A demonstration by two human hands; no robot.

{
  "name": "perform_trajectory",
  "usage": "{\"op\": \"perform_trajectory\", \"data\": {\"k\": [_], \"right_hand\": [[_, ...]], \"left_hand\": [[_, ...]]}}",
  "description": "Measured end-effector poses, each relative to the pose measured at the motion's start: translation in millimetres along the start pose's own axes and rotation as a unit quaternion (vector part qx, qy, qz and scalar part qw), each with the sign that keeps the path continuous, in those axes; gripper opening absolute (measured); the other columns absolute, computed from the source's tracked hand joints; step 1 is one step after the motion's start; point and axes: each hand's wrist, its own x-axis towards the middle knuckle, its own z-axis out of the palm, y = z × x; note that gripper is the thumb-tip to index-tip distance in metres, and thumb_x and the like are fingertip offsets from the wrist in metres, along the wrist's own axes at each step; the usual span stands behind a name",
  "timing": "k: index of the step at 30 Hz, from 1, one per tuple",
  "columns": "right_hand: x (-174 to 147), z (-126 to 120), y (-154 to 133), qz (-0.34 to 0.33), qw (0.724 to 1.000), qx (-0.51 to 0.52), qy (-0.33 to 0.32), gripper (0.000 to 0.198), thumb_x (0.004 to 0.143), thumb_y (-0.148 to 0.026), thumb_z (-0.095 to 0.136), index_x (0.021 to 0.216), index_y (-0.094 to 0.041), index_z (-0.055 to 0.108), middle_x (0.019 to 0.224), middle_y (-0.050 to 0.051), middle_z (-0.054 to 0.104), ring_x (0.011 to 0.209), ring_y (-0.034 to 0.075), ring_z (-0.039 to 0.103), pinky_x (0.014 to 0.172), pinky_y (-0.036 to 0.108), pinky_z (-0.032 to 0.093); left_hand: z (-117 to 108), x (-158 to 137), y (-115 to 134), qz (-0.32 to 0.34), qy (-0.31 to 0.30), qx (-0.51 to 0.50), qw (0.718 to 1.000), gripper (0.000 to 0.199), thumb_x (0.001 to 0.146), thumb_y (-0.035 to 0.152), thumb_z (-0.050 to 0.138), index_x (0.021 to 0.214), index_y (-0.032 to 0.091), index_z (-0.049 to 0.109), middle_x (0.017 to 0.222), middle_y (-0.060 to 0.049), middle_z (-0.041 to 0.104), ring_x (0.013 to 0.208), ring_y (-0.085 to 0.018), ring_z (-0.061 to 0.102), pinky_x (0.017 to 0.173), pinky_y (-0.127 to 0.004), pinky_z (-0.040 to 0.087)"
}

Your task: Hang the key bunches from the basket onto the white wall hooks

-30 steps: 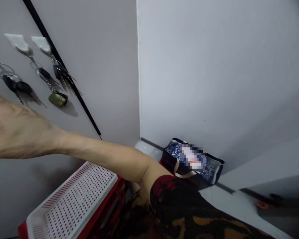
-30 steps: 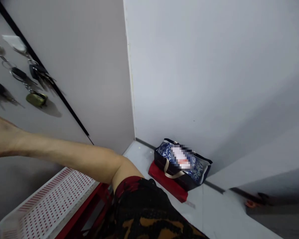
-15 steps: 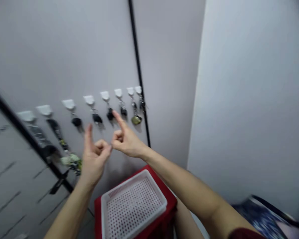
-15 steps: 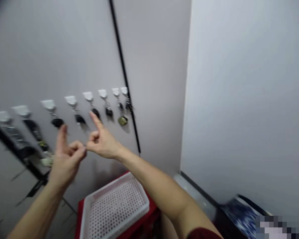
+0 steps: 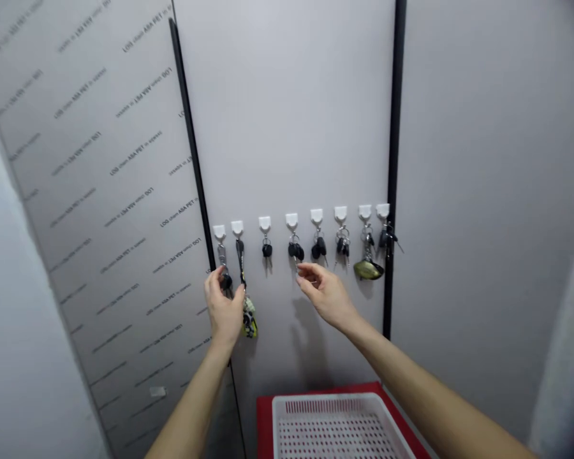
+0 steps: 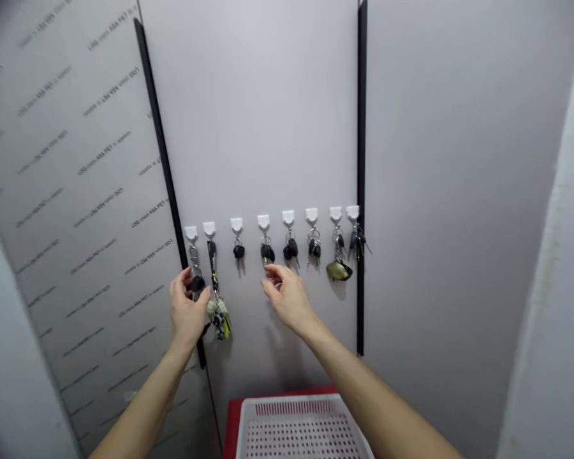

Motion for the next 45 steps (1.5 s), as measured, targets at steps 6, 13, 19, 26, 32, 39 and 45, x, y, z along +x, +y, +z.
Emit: {"op": "perform_trajectory", "data": {"k": [6,13,19,26,32,39,45], "right_hand": [[25,12,2,-0.031,0.987,-0.102,0.117,0.035,0.063,-0.028,0.045,0.096,-0.016,0.045,0.089,0.007,0.05,0.077,0.015,0.047,0.067,0.029,0.038],[42,23,12,0.055,0.978,-0.182,0.086,0.048,0.065,-0.031,0.043,0.108,-0.012,0.034,0.075,0.007,0.054,0.066,0.017,0.05,0.062,0.03,0.038],[49,8,3,0.035,0.98,-0.166,0.108,0.033,0.067,-0.029,0.038,0.095,-0.014,0.044,0.075,0.006,0.056,0.066,0.015,0.05,0.06,0.025,0.038],[73,-19,-25,-0.037,0.95,-0.307,-0.042,0.024,0.066,-0.026,0.036,0.079,-0.015,0.052,0.064,0.006,0.055,0.056,0.015,0.048,0.049,0.022,0.031],[86,-39,-44,-0.015,0.925,-0.354,-0.14,0.019,0.062,-0.025,0.038,0.057,-0.015,0.053,0.047,0.002,0.047,0.043,0.009,0.038,0.042,0.02,0.025],[91,-36,-61,-0.049,0.966,-0.226,-0.115,0.024,0.066,-0.028,0.034,0.071,-0.014,0.054,0.052,-0.001,0.048,0.045,0.007,0.037,0.043,0.017,0.027],[54,-21,-36,-0.057,0.948,-0.198,-0.241,0.023,0.065,-0.024,0.038,0.075,-0.012,0.056,0.055,0.001,0.053,0.048,0.008,0.041,0.045,0.018,0.029]], "left_hand": [[9,16,-17,-0.049,-0.036,0.111,0.992,0.061,0.058,0.032,0.053,0.11,0.015,0.026,0.102,-0.011,0.043,0.097,-0.021,0.039,0.08,-0.034,0.033],[18,18,-4,-0.055,-0.094,0.17,0.979,0.051,0.065,0.021,0.039,0.114,0.013,0.023,0.102,-0.013,0.047,0.091,-0.021,0.047,0.074,-0.031,0.037],[-12,37,7,-0.035,-0.11,0.156,0.981,0.041,0.068,0.024,0.034,0.108,0.015,0.034,0.087,-0.008,0.056,0.077,-0.018,0.052,0.065,-0.027,0.04],[-44,94,49,0.091,-0.197,0.222,0.95,0.039,0.062,0.021,0.037,0.101,0.017,0.042,0.078,-0.004,0.055,0.067,-0.017,0.05,0.061,-0.027,0.038],[-52,129,64,0.034,-0.137,0.13,0.981,0.039,0.058,0.023,0.041,0.097,0.017,0.047,0.064,0.0,0.05,0.053,-0.011,0.045,0.052,-0.023,0.036],[-40,119,60,-0.045,-0.19,0.078,0.978,0.038,0.054,0.018,0.044,0.091,0.015,0.05,0.045,0.005,0.041,0.036,-0.007,0.035,0.036,-0.018,0.028],[-51,128,59,-0.13,-0.375,0.03,0.917,0.035,0.053,0.017,0.046,0.087,0.017,0.052,0.043,0.005,0.041,0.031,-0.005,0.033,0.029,-0.015,0.022]]}}
